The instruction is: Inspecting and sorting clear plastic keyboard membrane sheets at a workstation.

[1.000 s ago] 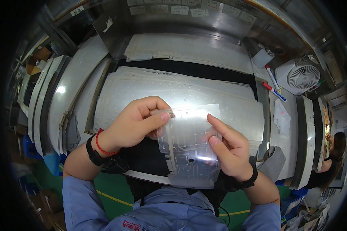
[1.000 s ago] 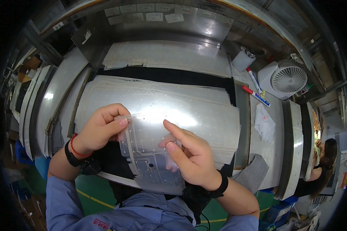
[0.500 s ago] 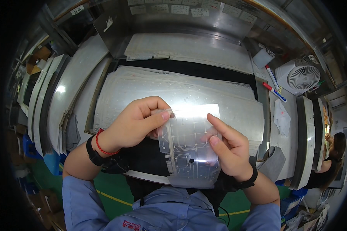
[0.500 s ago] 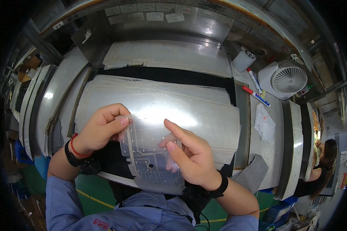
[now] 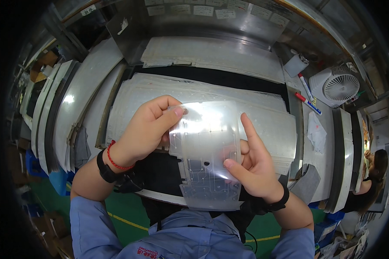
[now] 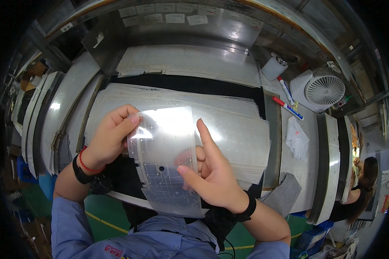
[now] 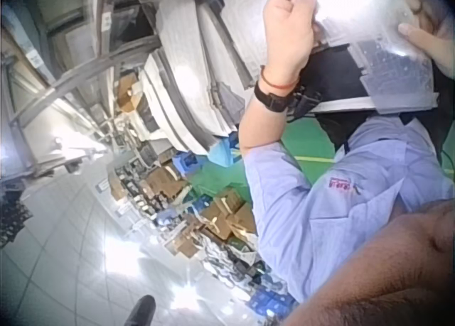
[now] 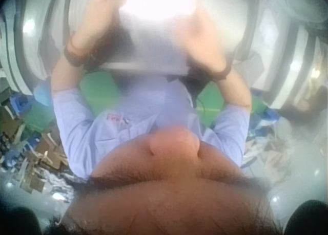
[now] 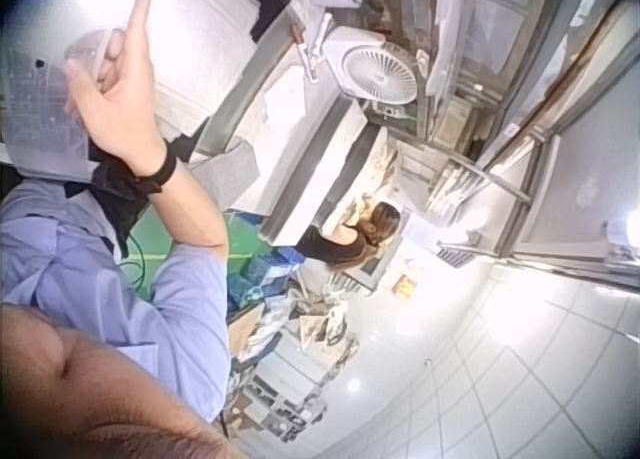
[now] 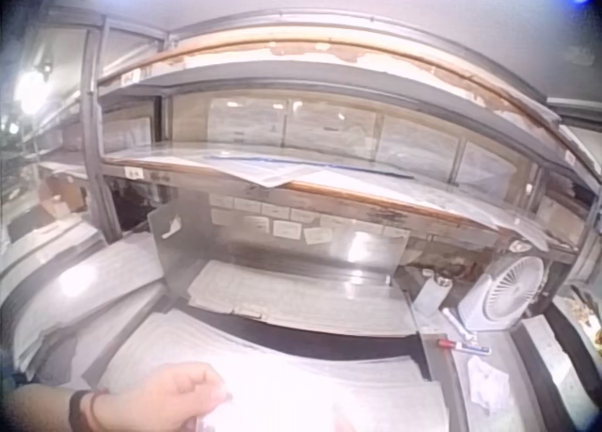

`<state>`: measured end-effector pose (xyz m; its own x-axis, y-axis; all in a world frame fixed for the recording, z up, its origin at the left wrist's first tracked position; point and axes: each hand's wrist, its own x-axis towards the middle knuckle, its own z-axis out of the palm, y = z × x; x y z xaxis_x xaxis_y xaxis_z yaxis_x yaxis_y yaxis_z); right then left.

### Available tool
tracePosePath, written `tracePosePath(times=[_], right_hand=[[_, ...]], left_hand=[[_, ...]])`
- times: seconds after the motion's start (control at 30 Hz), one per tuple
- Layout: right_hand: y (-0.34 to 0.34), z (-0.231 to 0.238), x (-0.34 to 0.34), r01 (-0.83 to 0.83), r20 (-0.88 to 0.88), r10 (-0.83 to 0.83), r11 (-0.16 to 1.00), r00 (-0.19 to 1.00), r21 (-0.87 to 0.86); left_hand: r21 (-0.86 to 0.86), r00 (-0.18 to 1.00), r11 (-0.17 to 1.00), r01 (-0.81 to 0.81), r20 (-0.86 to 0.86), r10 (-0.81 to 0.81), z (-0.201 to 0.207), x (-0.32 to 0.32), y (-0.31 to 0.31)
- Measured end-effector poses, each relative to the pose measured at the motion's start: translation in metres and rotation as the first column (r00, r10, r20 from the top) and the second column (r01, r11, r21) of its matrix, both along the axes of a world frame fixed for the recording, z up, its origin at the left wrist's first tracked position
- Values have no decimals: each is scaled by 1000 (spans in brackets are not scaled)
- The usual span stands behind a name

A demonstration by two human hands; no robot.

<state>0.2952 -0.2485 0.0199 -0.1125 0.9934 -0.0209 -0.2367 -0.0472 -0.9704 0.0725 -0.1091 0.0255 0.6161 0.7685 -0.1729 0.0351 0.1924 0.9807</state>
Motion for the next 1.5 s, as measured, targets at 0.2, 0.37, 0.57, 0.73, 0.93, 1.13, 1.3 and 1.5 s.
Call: tracePosePath(times=[0.2,0.37,0.57,0.73,0.93,1.13,1.3,1.5], right_hand=[[1,-5,5,-7,17,7,1000,1000,-2],[2,-5,8,15,5,-15,1000,1000,1],[2,-3,7,24,-25,-25,1000,999,-12],[2,-5,3,22,-50,-23,1000,998,-18],[4,-5,3,-4,-66,4,1000,998,-6],[4,-1,2,-2,-71,2,1000,997,-7],[4,-3,2,-7,-88,7,1000,996,-5],[2,-1,1,23,-116,-25,1000,993,-14]], left_hand=[[-42,999,999,-19,28,20,3,3,-2],[-63,990,988,141,7,-141,11,0,-2],[-218,963,942,255,148,-226,2,-1,-10],[-348,922,879,326,322,-214,-7,0,-9],[-392,912,854,341,360,-199,-4,4,-11],[-350,901,869,350,380,-210,-10,4,-12],[-331,892,876,350,405,-203,-8,6,-14],[-287,878,887,361,426,-219,-15,1,-13]])
